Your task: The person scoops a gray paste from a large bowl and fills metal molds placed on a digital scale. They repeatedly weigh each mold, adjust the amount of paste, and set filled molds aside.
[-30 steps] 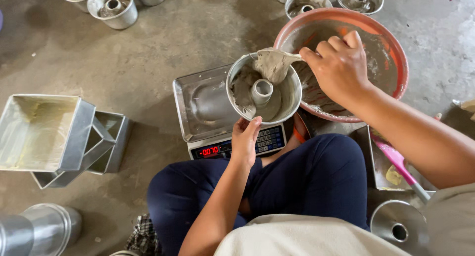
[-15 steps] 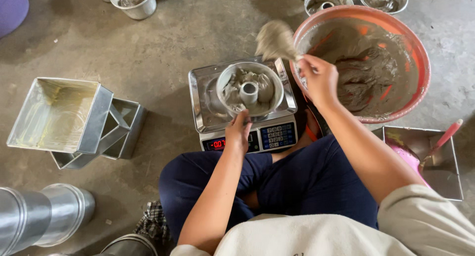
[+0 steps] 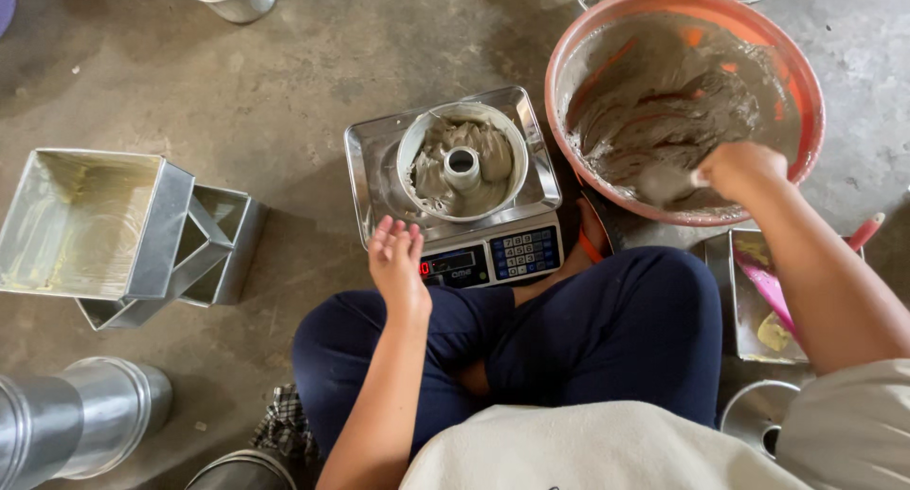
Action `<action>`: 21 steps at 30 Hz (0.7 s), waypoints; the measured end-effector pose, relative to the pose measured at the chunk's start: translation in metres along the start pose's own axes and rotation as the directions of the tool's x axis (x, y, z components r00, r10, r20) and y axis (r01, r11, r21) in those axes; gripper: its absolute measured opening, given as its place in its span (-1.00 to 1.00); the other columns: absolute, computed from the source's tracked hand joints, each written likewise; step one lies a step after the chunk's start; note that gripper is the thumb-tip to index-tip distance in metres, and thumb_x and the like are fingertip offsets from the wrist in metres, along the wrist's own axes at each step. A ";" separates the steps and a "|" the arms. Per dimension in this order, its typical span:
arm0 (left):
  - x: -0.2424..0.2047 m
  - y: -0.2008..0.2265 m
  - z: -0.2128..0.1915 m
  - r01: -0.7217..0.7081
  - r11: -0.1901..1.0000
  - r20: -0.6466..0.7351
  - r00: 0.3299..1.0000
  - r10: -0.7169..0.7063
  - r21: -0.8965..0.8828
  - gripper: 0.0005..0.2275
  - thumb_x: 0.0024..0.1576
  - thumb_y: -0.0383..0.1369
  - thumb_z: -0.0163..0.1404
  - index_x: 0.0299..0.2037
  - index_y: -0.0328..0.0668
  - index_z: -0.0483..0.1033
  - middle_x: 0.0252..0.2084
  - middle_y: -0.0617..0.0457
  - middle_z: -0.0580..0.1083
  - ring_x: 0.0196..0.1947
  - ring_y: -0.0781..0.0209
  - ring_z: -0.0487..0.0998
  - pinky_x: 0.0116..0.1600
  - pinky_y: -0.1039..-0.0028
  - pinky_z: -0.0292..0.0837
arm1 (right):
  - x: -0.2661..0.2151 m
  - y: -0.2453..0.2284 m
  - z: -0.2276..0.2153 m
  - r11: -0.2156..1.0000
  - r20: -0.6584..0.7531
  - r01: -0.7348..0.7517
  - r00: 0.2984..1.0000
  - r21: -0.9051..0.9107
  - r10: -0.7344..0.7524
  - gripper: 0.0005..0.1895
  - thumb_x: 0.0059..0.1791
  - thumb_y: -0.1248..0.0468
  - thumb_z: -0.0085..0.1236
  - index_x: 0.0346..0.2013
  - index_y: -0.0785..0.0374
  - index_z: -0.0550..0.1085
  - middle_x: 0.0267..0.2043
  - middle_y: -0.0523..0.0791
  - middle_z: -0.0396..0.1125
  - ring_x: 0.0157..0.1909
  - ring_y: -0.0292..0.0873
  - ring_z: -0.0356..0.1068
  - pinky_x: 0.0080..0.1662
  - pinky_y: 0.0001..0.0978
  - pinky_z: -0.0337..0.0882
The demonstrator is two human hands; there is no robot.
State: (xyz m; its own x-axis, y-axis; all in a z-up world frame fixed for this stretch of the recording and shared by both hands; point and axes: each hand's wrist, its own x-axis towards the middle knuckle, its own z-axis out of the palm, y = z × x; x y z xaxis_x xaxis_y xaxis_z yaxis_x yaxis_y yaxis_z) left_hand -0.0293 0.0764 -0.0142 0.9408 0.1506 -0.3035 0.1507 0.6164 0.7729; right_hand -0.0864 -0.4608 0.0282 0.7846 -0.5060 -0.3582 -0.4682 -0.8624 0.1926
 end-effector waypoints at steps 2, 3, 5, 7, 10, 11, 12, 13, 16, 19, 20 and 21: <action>0.006 0.013 0.000 -0.055 0.998 0.003 0.998 0.055 0.009 -0.61 0.18 -0.61 -0.06 0.24 -0.34 0.31 0.09 -0.08 0.39 0.01 0.14 0.53 0.16 0.37 0.52 | 0.005 -0.001 0.008 0.999 -0.134 -0.008 0.991 0.040 0.013 -0.76 0.14 0.04 0.00 -0.04 -0.31 0.64 -0.06 -0.06 0.57 0.02 0.08 0.55 -0.09 0.01 0.50; 0.009 0.017 0.002 -0.083 0.997 0.004 0.997 0.083 0.010 -0.62 0.18 -0.62 -0.07 0.24 -0.35 0.32 0.10 -0.08 0.39 0.00 0.15 0.53 0.15 0.37 0.52 | 0.006 -0.007 0.012 1.000 -0.130 -0.007 0.991 0.014 0.009 -0.74 0.13 0.06 0.01 -0.04 -0.33 0.65 -0.06 -0.07 0.56 0.02 0.06 0.55 -0.04 -0.01 0.46; 0.015 0.025 0.004 -0.110 0.994 -0.005 0.994 0.110 -0.002 -0.62 0.17 -0.63 -0.08 0.22 -0.33 0.33 0.09 -0.07 0.40 -0.02 0.15 0.54 0.13 0.37 0.53 | 0.007 -0.024 0.020 0.999 -0.121 -0.003 0.993 -0.037 -0.001 -0.71 0.11 0.10 0.02 -0.03 -0.37 0.66 -0.08 -0.08 0.56 0.02 0.01 0.55 0.05 -0.04 0.37; 0.017 0.030 0.002 -0.135 0.991 -0.016 0.991 0.135 -0.008 -0.63 0.17 -0.63 -0.08 0.21 -0.32 0.34 0.08 -0.06 0.40 -0.02 0.15 0.54 0.12 0.37 0.53 | 0.002 -0.041 0.031 0.998 -0.131 0.057 0.990 0.018 -0.055 -0.74 0.07 -0.01 0.07 -0.02 -0.33 0.64 -0.09 -0.09 0.56 0.00 -0.01 0.53 0.10 -0.04 0.32; 0.015 0.034 -0.005 -0.149 0.989 -0.039 0.988 0.149 -0.007 -0.65 0.17 -0.63 -0.08 0.19 -0.31 0.36 0.06 -0.05 0.40 -0.03 0.15 0.54 0.12 0.37 0.54 | -0.011 -0.055 0.039 0.982 -0.198 0.128 0.975 0.140 -0.099 -0.74 0.06 -0.08 0.12 -0.02 -0.27 0.65 -0.10 -0.08 0.55 -0.04 0.03 0.51 0.00 -0.06 0.35; 0.016 0.035 -0.007 -0.150 0.989 -0.045 0.988 0.149 -0.006 -0.65 0.17 -0.63 -0.08 0.19 -0.31 0.36 0.06 -0.05 0.40 -0.03 0.15 0.54 0.11 0.37 0.54 | -0.015 -0.056 0.038 0.971 -0.230 0.147 0.968 0.189 -0.102 -0.74 0.07 -0.09 0.13 -0.03 -0.24 0.66 -0.10 -0.06 0.54 -0.06 0.05 0.51 -0.06 -0.06 0.38; 0.016 0.036 -0.009 -0.150 0.989 -0.050 0.987 0.150 -0.005 -0.65 0.17 -0.63 -0.08 0.18 -0.30 0.36 0.05 -0.04 0.41 -0.03 0.15 0.54 0.11 0.37 0.54 | -0.020 -0.056 0.035 0.936 -0.241 0.162 0.967 0.312 -0.087 -0.74 0.08 -0.06 0.17 -0.03 -0.15 0.66 -0.15 -0.03 0.54 -0.12 0.04 0.50 -0.09 -0.12 0.38; 0.016 0.036 -0.011 -0.146 0.989 -0.052 0.988 0.146 -0.005 -0.66 0.18 -0.63 -0.08 0.18 -0.30 0.37 0.05 -0.04 0.41 -0.03 0.16 0.54 0.11 0.37 0.54 | -0.025 -0.053 0.030 0.886 -0.250 0.174 0.966 0.430 -0.068 -0.73 0.09 -0.03 0.21 -0.02 -0.06 0.66 -0.19 0.00 0.53 -0.18 0.03 0.49 -0.12 -0.17 0.39; 0.016 0.033 -0.015 -0.134 0.991 -0.055 0.990 0.133 -0.010 -0.66 0.18 -0.62 -0.08 0.18 -0.28 0.37 0.05 -0.03 0.41 -0.04 0.17 0.54 0.11 0.37 0.54 | -0.042 -0.060 0.007 0.467 -0.102 0.077 0.994 0.881 0.029 -0.71 0.12 0.10 0.25 0.08 0.14 0.63 -0.29 -0.06 0.47 -0.35 -0.19 0.29 -0.29 -0.35 0.22; 0.019 0.029 -0.015 -0.114 0.993 -0.048 0.992 0.113 -0.018 -0.66 0.18 -0.62 -0.06 0.17 -0.28 0.38 0.05 -0.03 0.42 -0.05 0.18 0.54 0.11 0.37 0.53 | -0.068 -0.092 -0.021 0.013 -0.071 0.071 0.997 0.997 -0.040 -0.68 0.11 0.23 0.17 0.14 0.27 0.54 -0.32 -0.11 0.45 -0.42 -0.34 0.30 -0.37 -0.52 0.28; 0.019 0.028 -0.014 -0.105 0.994 -0.047 0.993 0.105 -0.015 -0.66 0.18 -0.62 -0.06 0.17 -0.28 0.37 0.05 -0.03 0.42 -0.05 0.18 0.54 0.11 0.37 0.54 | -0.080 -0.109 -0.028 -0.104 -0.105 0.097 0.992 0.990 -0.073 -0.67 0.10 0.27 0.13 0.15 0.30 0.51 -0.32 -0.11 0.45 -0.43 -0.37 0.35 -0.37 -0.57 0.36; 0.018 0.026 -0.014 -0.095 0.995 -0.046 0.994 0.094 -0.009 -0.66 0.18 -0.62 -0.07 0.17 -0.27 0.37 0.05 -0.03 0.42 -0.05 0.19 0.54 0.11 0.37 0.54 | -0.094 -0.128 -0.032 -0.110 -0.129 0.121 0.989 0.987 -0.073 -0.65 0.10 0.27 0.11 0.18 0.27 0.50 -0.33 -0.11 0.43 -0.44 -0.36 0.34 -0.41 -0.55 0.34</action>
State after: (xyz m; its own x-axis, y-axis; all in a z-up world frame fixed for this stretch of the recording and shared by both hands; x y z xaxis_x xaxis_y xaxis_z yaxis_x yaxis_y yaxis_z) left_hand -0.0125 0.1058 -0.0071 0.9360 0.2433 -0.2545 0.0580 0.6064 0.7930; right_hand -0.0868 -0.3032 0.0665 0.8626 -0.4398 -0.2500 -0.2544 0.0501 -0.9658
